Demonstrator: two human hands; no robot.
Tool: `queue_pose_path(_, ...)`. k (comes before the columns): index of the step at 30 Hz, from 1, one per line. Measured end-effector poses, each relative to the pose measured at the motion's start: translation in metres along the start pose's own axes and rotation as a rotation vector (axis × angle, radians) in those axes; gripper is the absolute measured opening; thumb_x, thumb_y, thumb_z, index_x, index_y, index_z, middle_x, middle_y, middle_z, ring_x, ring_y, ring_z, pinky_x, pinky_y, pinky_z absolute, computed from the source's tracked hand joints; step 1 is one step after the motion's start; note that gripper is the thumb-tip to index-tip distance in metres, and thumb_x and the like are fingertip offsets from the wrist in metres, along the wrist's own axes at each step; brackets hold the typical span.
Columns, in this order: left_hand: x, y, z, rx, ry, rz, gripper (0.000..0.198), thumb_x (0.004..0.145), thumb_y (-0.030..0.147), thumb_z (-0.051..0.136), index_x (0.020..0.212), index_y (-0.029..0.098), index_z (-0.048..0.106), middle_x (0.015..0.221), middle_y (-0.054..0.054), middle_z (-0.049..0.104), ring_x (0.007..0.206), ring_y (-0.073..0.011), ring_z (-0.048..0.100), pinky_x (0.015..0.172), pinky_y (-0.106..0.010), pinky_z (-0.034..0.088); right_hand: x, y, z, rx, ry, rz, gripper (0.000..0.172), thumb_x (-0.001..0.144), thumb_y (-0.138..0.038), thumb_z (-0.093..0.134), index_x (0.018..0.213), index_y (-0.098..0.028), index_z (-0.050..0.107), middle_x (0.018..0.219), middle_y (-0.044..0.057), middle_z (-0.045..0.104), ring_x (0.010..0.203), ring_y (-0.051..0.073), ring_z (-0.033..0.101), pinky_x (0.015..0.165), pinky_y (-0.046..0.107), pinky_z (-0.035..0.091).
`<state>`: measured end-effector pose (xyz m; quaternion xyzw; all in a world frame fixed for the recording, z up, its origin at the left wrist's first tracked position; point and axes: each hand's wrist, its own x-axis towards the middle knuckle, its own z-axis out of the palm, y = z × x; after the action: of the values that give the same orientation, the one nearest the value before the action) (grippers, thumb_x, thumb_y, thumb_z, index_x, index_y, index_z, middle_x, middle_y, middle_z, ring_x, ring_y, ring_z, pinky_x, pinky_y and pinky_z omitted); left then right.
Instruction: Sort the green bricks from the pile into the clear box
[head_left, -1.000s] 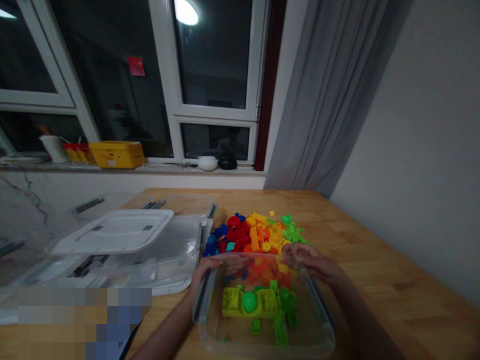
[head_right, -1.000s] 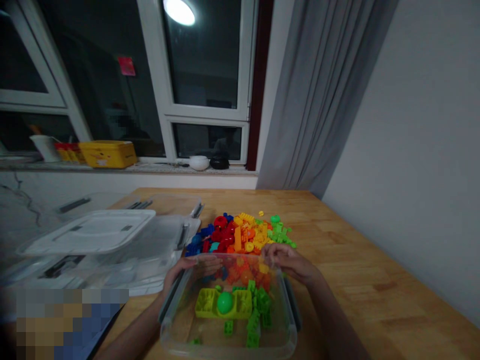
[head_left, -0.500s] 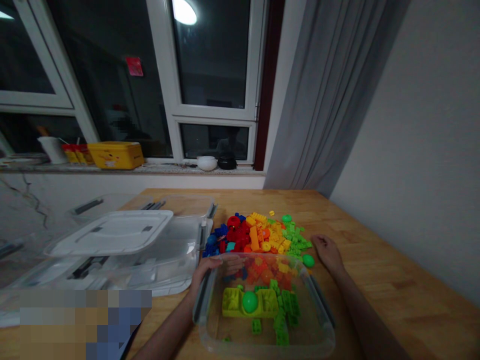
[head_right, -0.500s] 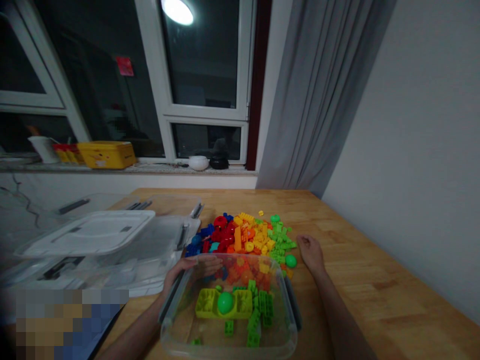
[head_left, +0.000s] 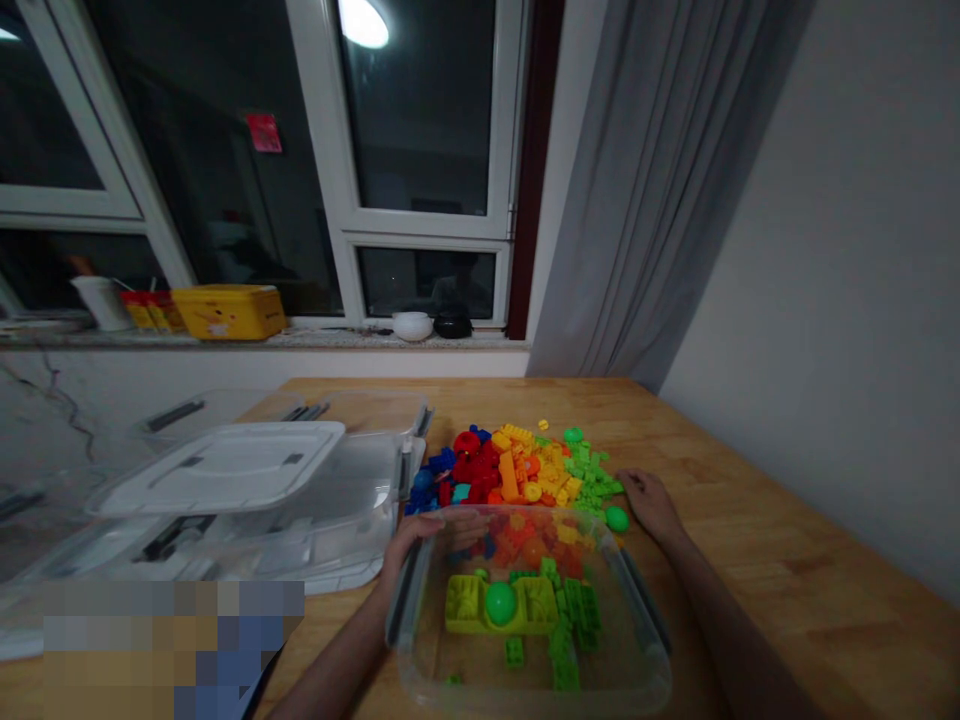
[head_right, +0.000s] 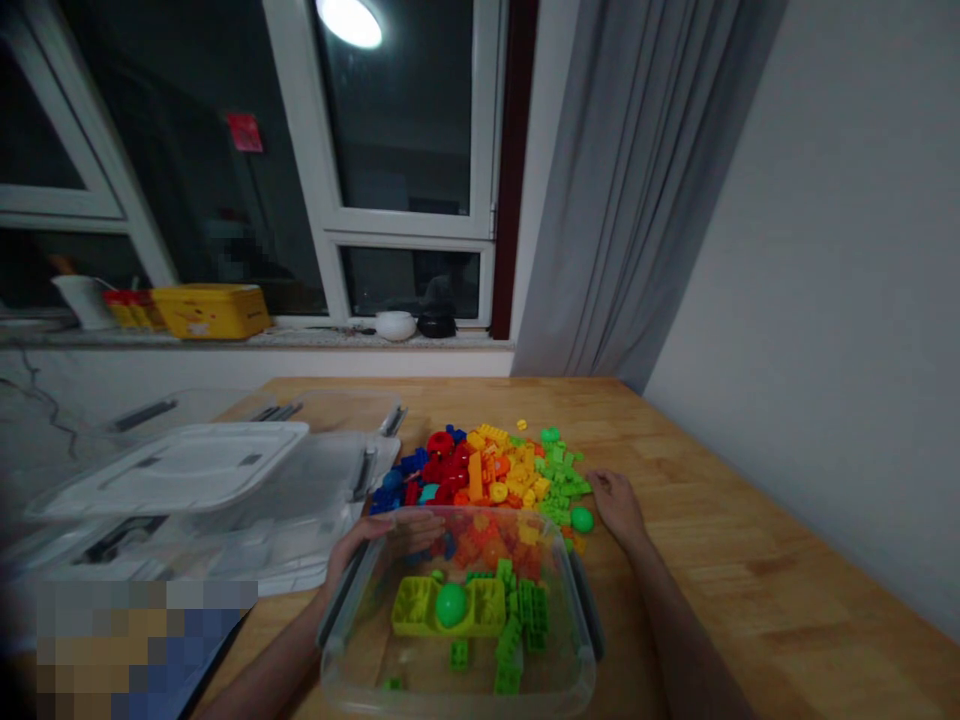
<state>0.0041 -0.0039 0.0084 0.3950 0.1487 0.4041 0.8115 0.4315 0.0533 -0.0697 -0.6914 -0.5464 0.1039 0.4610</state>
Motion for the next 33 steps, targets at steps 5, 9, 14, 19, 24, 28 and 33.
queue_pose_path(5, 0.001, 0.001, 0.004, 0.016, -0.001, 0.056, 0.051, 0.073, 0.026, 0.046, 0.113, 0.001, 0.066, 0.119, -0.021, 0.066, 0.117, -0.0360, 0.058, 0.111, -0.048, 0.028, 0.000, 0.000, 0.001, 0.026, -0.025, -0.017, 0.040, 0.083, -0.051, 0.045, 0.085, -0.018, 0.068, 0.093, 0.011, 0.069, 0.093, 0.027, 0.061, 0.091, 0.040, 0.044)
queue_pose_path(9, -0.001, 0.004, 0.008, 0.053, 0.009, 0.039, 0.049, 0.076, 0.026, 0.045, 0.112, 0.003, 0.068, 0.117, -0.017, 0.068, 0.118, -0.0332, 0.057, 0.111, -0.044, 0.029, -0.002, -0.007, 0.000, 0.083, -0.066, -0.019, 0.038, 0.082, -0.052, 0.049, 0.088, -0.020, 0.068, 0.096, 0.010, 0.070, 0.093, 0.026, 0.062, 0.091, 0.039, 0.045)
queue_pose_path(14, -0.002, 0.004, 0.007, 0.045, 0.008, 0.055, 0.048, 0.077, 0.026, 0.042, 0.111, 0.003, 0.068, 0.118, -0.017, 0.068, 0.119, -0.0337, 0.057, 0.110, -0.046, 0.030, -0.007, -0.014, 0.001, 0.143, -0.117, 0.003, 0.035, 0.078, -0.054, 0.056, 0.086, -0.021, 0.065, 0.085, 0.006, 0.071, 0.080, 0.023, 0.065, 0.077, 0.034, 0.050)
queue_pose_path(19, -0.001, 0.003, 0.006, 0.042, -0.002, 0.025, 0.051, 0.074, 0.026, 0.044, 0.113, 0.002, 0.067, 0.118, -0.018, 0.068, 0.118, -0.0342, 0.057, 0.111, -0.046, 0.029, -0.010, -0.017, -0.002, 0.136, -0.136, 0.036, 0.041, 0.073, -0.058, 0.062, 0.091, -0.021, 0.059, 0.068, -0.001, 0.065, 0.066, 0.020, 0.062, 0.064, 0.030, 0.047)
queue_pose_path(24, -0.001, 0.003, 0.004, 0.062, -0.004, 0.040, 0.050, 0.075, 0.025, 0.044, 0.113, 0.002, 0.067, 0.118, -0.018, 0.068, 0.118, -0.0335, 0.057, 0.111, -0.047, 0.029, -0.011, -0.023, -0.005, 0.190, -0.151, 0.057, 0.040, 0.073, -0.055, 0.063, 0.095, -0.022, 0.057, 0.059, -0.003, 0.062, 0.058, 0.020, 0.061, 0.055, 0.029, 0.044)
queue_pose_path(28, 0.000, 0.002, 0.004, 0.044, -0.015, 0.034, 0.050, 0.075, 0.026, 0.043, 0.113, 0.002, 0.067, 0.118, -0.018, 0.068, 0.118, -0.0339, 0.057, 0.111, -0.047, 0.029, -0.008, -0.022, -0.009, 0.313, -0.091, 0.115, 0.036, 0.067, -0.047, 0.069, 0.091, -0.021, 0.060, 0.068, 0.001, 0.069, 0.067, 0.021, 0.065, 0.066, 0.032, 0.049)
queue_pose_path(33, 0.001, 0.000, 0.003, 0.012, 0.003, 0.046, 0.050, 0.074, 0.026, 0.045, 0.112, 0.003, 0.067, 0.117, -0.019, 0.068, 0.115, -0.0356, 0.059, 0.110, -0.049, 0.029, -0.006, -0.026, -0.016, 0.396, -0.034, 0.164, 0.031, 0.063, -0.043, 0.072, 0.084, -0.021, 0.066, 0.079, 0.004, 0.073, 0.077, 0.023, 0.067, 0.072, 0.034, 0.051)
